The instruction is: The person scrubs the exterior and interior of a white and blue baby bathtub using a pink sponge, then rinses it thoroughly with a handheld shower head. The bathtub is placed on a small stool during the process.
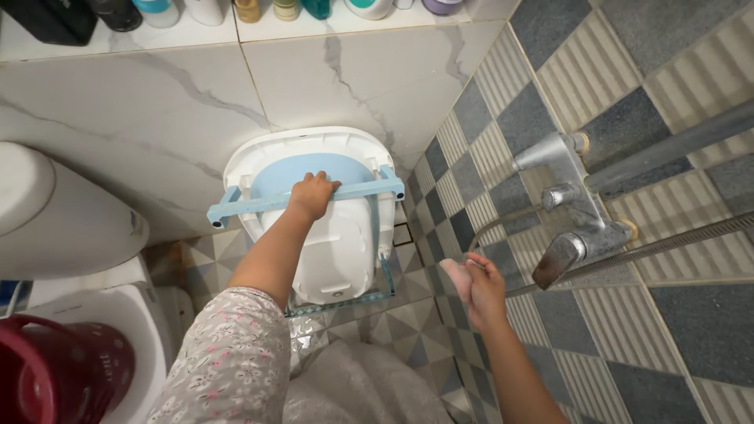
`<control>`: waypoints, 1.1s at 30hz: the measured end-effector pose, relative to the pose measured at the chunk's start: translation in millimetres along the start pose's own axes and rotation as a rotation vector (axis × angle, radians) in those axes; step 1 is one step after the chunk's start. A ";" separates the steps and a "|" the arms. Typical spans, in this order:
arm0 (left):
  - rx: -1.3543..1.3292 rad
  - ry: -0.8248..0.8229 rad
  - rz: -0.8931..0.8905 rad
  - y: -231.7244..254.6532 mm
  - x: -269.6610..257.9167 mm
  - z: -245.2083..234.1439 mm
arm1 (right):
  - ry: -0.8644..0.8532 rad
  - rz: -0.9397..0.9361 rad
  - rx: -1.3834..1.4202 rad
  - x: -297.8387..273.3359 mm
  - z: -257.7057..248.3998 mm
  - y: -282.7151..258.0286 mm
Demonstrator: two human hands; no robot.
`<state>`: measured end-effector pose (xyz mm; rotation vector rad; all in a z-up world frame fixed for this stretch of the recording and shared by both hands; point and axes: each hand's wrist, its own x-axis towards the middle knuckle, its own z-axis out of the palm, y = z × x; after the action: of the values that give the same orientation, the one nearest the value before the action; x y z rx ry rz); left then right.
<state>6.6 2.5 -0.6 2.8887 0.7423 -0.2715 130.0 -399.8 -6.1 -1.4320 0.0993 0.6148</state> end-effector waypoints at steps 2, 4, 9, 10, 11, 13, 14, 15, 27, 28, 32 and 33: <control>0.010 -0.028 -0.008 -1.2 6.1 -0.7 | 0.021 0.032 -0.024 0.0 -0.6 3.3; -0.007 -0.010 0.002 -1.6 12.6 -0.7 | 0.016 0.024 -0.033 2.5 6.8 5.6; -0.061 0.008 -0.010 2.8 10.3 5.4 | -0.010 0.035 0.044 -7.1 25.4 7.8; -0.082 0.017 -0.014 4.1 5.1 6.8 | -0.008 0.039 0.036 -9.8 30.5 8.6; -0.106 0.027 -0.013 7.2 2.3 7.8 | -0.002 0.039 0.026 -11.7 33.0 8.7; -0.090 0.059 -0.022 9.9 -3.4 9.1 | 0.008 0.045 0.004 -11.5 34.9 8.4; -0.083 0.074 -0.028 9.9 -5.1 8.8 | 0.012 0.050 -0.007 -10.8 35.0 9.2; -0.069 0.090 -0.029 8.9 -7.0 8.1 | 0.015 0.059 -0.021 -10.7 34.7 10.8; -0.107 0.253 0.023 28.4 -43.1 -8.9 | 0.006 0.039 0.011 -15.9 22.1 13.8; -0.136 0.280 0.037 32.8 -46.8 -6.1 | 0.001 0.041 -0.005 -18.8 18.6 8.8; -0.395 0.407 0.101 61.2 -56.4 3.2 | -0.021 0.083 0.000 -50.1 12.0 -30.0; -0.556 0.394 0.145 78.3 -53.5 0.1 | -0.029 0.095 0.018 -56.4 15.6 -46.3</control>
<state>-1.3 -90.2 18.1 2.4530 0.5416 0.4625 98.9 -404.7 61.4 -1.4065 0.1504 0.7106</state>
